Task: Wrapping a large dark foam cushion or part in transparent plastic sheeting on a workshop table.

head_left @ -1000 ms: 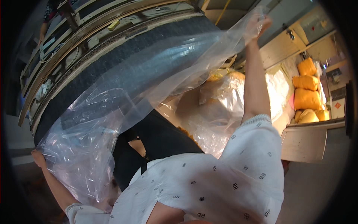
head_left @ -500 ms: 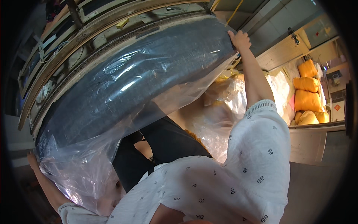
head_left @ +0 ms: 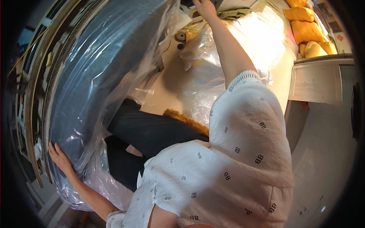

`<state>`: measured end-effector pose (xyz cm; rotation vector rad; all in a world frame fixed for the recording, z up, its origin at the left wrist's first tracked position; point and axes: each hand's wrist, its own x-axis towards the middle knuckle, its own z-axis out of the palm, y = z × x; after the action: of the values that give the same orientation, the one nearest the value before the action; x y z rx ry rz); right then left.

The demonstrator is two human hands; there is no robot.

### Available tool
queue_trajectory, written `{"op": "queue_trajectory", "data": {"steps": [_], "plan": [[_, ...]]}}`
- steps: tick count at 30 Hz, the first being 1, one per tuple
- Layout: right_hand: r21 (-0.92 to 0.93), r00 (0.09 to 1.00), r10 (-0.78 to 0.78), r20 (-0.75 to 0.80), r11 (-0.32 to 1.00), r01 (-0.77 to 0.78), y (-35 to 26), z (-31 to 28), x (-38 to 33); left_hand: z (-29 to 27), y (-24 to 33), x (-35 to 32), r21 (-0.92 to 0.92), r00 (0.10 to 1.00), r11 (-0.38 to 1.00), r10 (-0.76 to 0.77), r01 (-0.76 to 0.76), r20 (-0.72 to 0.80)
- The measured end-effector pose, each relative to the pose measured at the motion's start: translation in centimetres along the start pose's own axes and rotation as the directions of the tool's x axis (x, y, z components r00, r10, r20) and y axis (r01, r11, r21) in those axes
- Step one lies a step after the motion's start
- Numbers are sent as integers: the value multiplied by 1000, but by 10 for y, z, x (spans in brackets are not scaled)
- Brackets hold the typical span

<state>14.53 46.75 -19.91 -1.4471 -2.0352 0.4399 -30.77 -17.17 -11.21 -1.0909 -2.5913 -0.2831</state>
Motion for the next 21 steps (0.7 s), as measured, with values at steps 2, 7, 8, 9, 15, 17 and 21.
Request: {"op": "queue_trajectory", "data": {"steps": [2,7,8,9,15,17,21], "plan": [[42,978,200,-53,979,-198,86,23,-47,-11,0,-2,18,1000,1000,3,-3,6],[70,724,676,140,722,-688,229,37,-151,-7,-3,2,-9,999,1000,17,-17,32],[264,660,726,195,609,-748,229,42,-165,-7,-7,3,3,999,1000,25,-25,40],[439,597,758,263,457,-774,230,47,-175,-6,-19,5,26,999,999,34,-35,33],[199,484,820,305,442,-875,249,66,-197,6,-38,11,28,1000,1000,9,-10,28],[-195,592,800,-92,569,-799,226,69,-206,4,-43,9,54,999,999,4,-6,39],[-330,559,828,-56,513,-793,241,54,-214,5,-42,9,50,999,999,-18,16,38]]}}
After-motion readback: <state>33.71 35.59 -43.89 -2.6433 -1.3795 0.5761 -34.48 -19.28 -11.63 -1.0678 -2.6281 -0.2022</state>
